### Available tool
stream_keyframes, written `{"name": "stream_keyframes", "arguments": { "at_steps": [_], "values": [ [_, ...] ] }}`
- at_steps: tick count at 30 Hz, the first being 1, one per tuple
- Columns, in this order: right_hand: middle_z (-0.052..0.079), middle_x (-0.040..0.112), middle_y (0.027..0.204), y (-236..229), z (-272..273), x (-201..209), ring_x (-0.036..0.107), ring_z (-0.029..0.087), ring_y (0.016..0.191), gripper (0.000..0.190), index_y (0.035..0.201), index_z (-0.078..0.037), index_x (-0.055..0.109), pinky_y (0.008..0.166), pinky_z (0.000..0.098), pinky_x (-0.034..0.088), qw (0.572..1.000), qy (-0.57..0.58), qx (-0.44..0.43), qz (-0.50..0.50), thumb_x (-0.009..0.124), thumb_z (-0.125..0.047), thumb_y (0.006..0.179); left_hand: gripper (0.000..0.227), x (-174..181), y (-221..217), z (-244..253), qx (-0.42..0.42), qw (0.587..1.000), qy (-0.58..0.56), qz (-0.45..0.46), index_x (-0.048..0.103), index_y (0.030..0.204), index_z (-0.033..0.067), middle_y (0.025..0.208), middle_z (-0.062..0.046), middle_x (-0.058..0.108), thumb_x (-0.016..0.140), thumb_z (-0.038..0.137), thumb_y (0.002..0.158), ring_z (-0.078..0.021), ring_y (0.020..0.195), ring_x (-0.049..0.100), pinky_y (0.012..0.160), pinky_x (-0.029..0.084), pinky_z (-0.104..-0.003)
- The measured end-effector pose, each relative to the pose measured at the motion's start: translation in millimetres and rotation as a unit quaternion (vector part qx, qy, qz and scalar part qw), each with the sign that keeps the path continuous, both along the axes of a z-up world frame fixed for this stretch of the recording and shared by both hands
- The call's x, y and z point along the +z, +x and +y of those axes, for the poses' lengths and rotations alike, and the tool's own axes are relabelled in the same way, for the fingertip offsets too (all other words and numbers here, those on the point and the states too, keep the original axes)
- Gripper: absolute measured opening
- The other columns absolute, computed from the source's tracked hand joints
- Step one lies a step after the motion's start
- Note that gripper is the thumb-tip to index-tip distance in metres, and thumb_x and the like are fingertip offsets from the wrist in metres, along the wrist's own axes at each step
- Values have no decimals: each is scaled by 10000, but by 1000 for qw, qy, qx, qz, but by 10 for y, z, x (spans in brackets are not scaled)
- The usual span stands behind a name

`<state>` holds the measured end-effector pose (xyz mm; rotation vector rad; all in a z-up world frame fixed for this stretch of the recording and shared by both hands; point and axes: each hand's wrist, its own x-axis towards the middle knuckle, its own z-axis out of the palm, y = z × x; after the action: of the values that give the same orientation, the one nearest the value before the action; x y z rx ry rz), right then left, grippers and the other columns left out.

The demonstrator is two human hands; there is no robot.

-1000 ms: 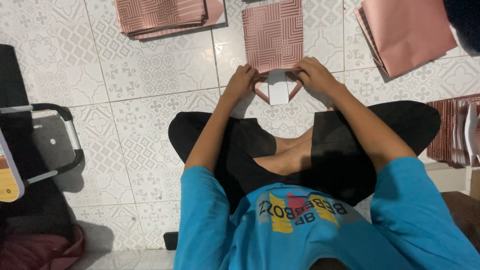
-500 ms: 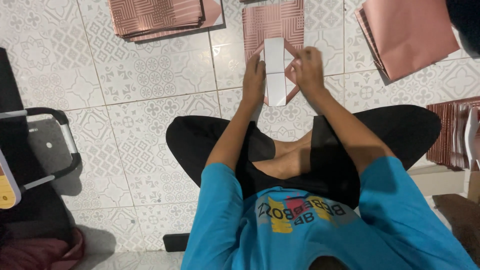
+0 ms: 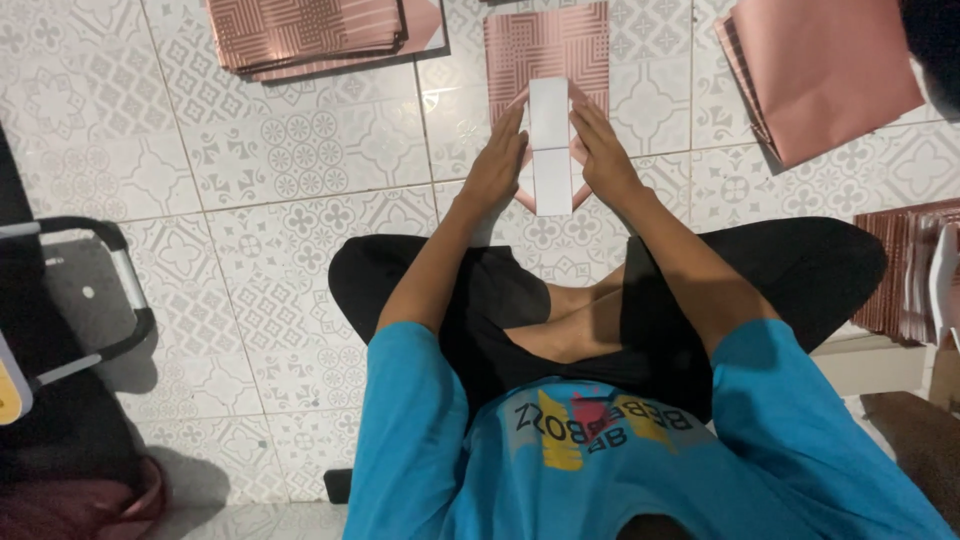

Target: Folding and assembling flat-packed paper templates into finished boxes while sitting on the floor.

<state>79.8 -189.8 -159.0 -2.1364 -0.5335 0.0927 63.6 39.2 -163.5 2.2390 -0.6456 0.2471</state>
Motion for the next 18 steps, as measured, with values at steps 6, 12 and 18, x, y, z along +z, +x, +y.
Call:
{"name": "stream_keyframes", "arguments": {
  "at_steps": [6,12,18],
  "values": [
    [243,437,1552,-9,332,50,403,394,1457,473,1440,108,466,1219,505,345,982,-122,-77,-124,479,93,968,578,185,-67,-367,177,967,-30,182,293,1557,18,1560,-197,404,419,8,994,-311,1402,499,1097,492,-363],
    [226,280,1640,-58,426,16,261,396,1522,663,1532,95,357,1248,517,222,968,-225,-92,-54,564,33,905,649,165,-88,-508,224,959,-8,173,242,1605,170,1601,-77,401,453,31,1008,-254,1480,422,1118,473,-355],
    [208,68,1712,-48,416,-175,72,397,1591,990,1643,-10,115,1283,584,103,964,-231,-132,24,709,-418,964,704,-152,-62,-485,221,965,10,144,174,1576,-27,1208,-110,674,495,126,968,-313,1476,385,1206,351,-417]
  ]
}}
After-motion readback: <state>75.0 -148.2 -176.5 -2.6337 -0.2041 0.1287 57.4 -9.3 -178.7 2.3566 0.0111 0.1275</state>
